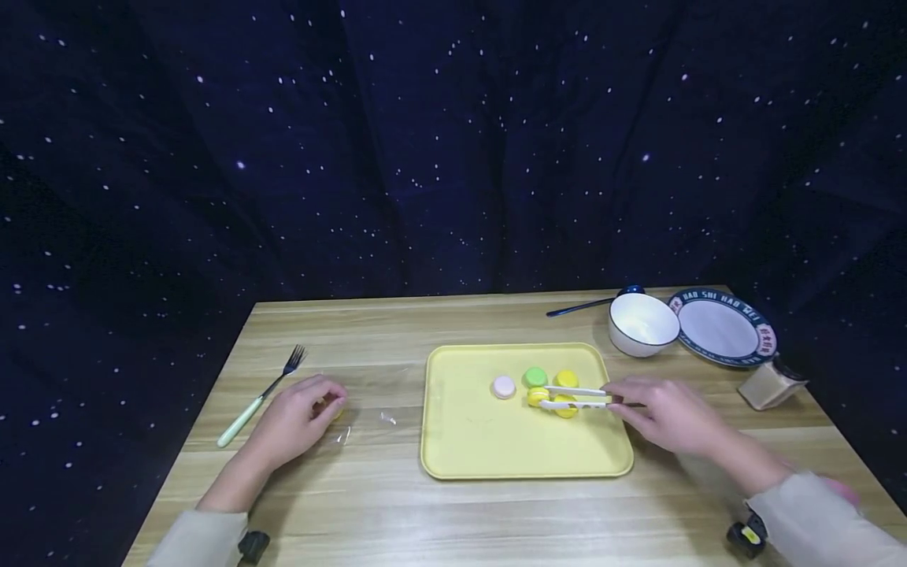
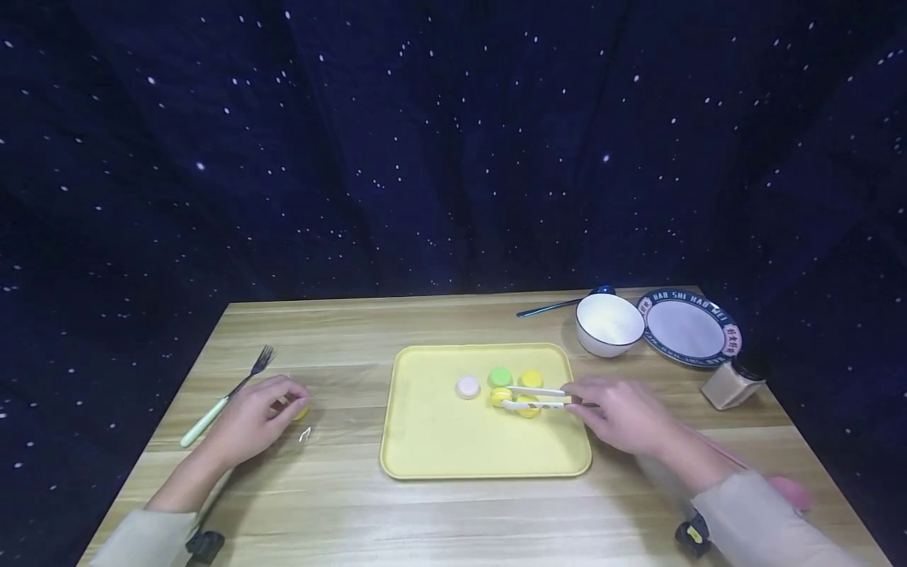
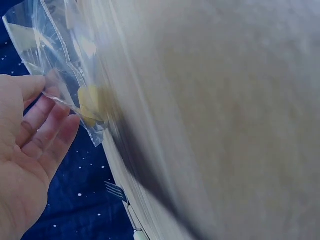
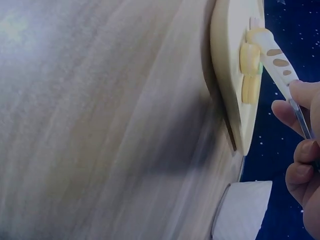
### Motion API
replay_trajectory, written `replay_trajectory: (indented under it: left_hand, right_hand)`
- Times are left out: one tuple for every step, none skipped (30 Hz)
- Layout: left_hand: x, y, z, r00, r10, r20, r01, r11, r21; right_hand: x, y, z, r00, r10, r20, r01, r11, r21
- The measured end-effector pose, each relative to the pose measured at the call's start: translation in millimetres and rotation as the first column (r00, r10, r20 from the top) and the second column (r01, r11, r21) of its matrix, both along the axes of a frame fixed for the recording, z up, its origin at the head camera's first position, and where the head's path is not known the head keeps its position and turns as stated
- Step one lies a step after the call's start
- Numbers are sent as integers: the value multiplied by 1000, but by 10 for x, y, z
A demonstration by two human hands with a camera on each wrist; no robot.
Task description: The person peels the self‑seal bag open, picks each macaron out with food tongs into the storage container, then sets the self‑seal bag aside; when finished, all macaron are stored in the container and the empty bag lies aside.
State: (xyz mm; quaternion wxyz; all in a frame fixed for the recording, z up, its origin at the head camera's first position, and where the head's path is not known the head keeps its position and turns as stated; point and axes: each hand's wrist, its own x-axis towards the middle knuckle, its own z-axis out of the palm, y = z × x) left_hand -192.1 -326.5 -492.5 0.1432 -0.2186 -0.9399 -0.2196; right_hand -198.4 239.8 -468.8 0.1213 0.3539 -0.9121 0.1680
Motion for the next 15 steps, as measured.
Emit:
replay_trajectory:
  left_hand:
    - [4, 0, 0, 1000, -2, -4, 2, 1000, -2]
    - [6, 1, 2, 1000, -5, -10, 5, 1000, -3]
    - [8, 2, 2, 1000, -8, -15, 8, 1000, -5]
    - [10, 4, 4, 1000, -10, -19, 10, 1000, -6]
    - [11, 5, 5, 1000, -11, -21, 11, 1000, -7]
    - [12, 5, 3, 1000, -12, -22, 12, 1000, -7]
    - [12, 5, 1, 1000, -11, -24, 11, 1000, -7]
    - [12, 5, 0, 1000, -10, -23, 10, 1000, -8]
    - [12, 4, -2, 1000, -8, -24, 8, 1000, -10]
    - [11, 2, -4, 1000, -8, -23, 8, 1000, -11]
    - [10, 0, -5, 1000, -7, -23, 6, 1000, -12]
    - [8, -2, -6, 1000, -5, -23, 5, 1000, -13]
    - [6, -3, -6, 1000, -5, -22, 5, 1000, -15]
    - [4, -5, -3, 1000, -7, -21, 6, 1000, -15]
    - [2, -7, -2, 1000, -8, -20, 7, 1000, -14]
  right_hand:
    - [8, -1, -11, 1000, -2, 7, 2, 1000, 0]
    - [17, -1, -18, 1000, -3, 11, 3, 1000, -2]
    - [27, -2, -21, 1000, -2, 15, 2, 1000, -1]
    - [33, 1, -24, 1000, 1, 22, -1, 1000, -1]
    - [41, 4, -24, 1000, 7, 26, -7, 1000, 1]
    - [48, 5, -22, 999, 13, 30, -13, 1000, 1]
    - [54, 7, -18, 999, 19, 36, -19, 1000, 3]
    - [60, 9, -13, 999, 26, 39, -26, 1000, 5]
    - [63, 11, -7, 998, 35, 48, -35, 999, 7]
    - [65, 15, -1, 998, 44, 52, -45, 999, 9]
    - [65, 20, 7, 997, 54, 58, -55, 998, 8]
    - [64, 25, 16, 996, 61, 66, -62, 998, 7]
    - [60, 31, 26, 995, 68, 73, -69, 998, 4]
    - [56, 39, 36, 995, 68, 77, -68, 998, 2]
    - [51, 44, 49, 994, 66, 84, -66, 998, -3]
